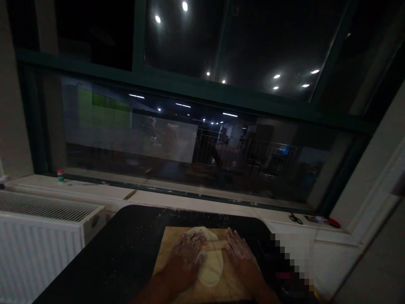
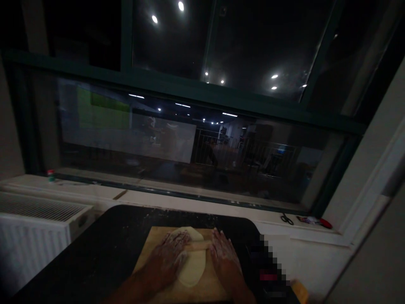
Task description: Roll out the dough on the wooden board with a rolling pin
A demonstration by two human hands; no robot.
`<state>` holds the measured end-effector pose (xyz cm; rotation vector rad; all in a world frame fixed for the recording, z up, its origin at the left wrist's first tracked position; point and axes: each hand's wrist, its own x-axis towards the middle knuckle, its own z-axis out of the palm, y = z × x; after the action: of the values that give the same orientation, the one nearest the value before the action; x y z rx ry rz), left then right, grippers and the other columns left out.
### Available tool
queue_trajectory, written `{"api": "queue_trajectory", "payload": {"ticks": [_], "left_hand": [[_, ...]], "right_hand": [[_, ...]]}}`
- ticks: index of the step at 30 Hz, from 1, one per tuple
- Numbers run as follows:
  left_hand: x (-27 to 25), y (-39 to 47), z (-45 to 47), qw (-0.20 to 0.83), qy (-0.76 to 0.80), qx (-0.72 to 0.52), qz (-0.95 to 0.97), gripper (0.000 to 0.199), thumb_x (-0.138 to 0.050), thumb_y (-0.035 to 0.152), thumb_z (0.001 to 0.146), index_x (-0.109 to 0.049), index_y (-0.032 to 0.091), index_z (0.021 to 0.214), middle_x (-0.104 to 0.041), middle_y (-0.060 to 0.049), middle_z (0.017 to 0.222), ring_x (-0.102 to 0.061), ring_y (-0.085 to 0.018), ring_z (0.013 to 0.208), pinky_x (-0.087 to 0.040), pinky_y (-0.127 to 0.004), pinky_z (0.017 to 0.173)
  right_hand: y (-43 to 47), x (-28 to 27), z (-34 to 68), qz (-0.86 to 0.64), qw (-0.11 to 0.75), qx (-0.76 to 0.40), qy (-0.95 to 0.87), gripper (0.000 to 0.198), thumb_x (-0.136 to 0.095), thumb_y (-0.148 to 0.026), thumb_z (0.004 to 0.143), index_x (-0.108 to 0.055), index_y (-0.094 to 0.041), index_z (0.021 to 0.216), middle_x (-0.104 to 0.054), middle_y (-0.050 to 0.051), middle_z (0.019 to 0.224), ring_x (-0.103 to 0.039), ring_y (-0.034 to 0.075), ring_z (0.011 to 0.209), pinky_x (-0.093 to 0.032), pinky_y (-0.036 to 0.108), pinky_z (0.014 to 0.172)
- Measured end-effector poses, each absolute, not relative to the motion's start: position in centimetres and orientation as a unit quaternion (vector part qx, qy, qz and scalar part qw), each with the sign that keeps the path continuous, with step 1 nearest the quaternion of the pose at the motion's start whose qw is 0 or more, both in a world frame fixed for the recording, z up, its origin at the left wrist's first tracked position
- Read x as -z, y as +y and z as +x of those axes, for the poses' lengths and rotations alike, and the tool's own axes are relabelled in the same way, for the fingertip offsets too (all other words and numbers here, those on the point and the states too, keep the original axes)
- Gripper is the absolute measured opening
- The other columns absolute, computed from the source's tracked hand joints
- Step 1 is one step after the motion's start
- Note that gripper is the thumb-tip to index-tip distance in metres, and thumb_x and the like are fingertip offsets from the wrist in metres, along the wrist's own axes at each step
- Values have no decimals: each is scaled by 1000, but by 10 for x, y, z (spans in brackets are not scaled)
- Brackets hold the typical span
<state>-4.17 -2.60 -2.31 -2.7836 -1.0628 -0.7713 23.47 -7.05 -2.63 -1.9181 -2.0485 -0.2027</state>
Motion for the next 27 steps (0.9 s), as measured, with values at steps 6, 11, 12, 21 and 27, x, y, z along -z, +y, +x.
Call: {"api": "queue_trajectory", "payload": {"ticks": [6, 11, 12, 21, 27], "left_hand": [[-2, 43, -16, -6, -483, 168, -860, 48, -35, 43, 107, -57, 30, 146, -55, -6, 154, -46, -31, 146, -30, -63, 122], [-1, 70, -10, 3, -516, 171, -840, 53, -40, 37, 102, -52, 21, 151, -51, -14, 155, -45, -39, 146, -32, -72, 116], [0, 69, -10, 9, -511, 175, -841, 54, -41, 35, 101, -50, 20, 152, -49, -14, 157, -42, -39, 147, -30, -71, 118], [21, 10, -32, 163, -353, 272, -880, 45, -38, 27, 103, -61, 21, 142, -60, -11, 150, -50, -32, 143, -35, -59, 120], [29, -44, -75, 193, -240, 313, -898, 43, -42, 28, 107, -52, 24, 148, -65, -3, 145, -59, -20, 135, -40, -41, 120]], "right_hand": [[6, -12, 211, -708, 110, 43, -696, 45, -33, -30, 107, -60, -24, 143, -53, 7, 154, -38, 27, 151, -28, 57, 123], [26, -17, 204, -717, 126, 50, -684, 42, -37, -29, 107, -69, -17, 130, -66, 12, 139, -52, 23, 140, -39, 43, 119], [22, -15, 204, -716, 131, 54, -684, 42, -37, -28, 107, -70, -15, 129, -67, 13, 138, -54, 22, 139, -39, 40, 119], [-81, -7, 200, -702, 184, 75, -684, 43, -35, -29, 108, -65, -20, 136, -67, 7, 141, -58, 20, 134, -44, 34, 116], [-154, 23, 189, -657, 283, 145, -683, 40, -37, -34, 107, -70, -27, 128, -76, 3, 124, -70, 19, 116, -54, 32, 104]]}}
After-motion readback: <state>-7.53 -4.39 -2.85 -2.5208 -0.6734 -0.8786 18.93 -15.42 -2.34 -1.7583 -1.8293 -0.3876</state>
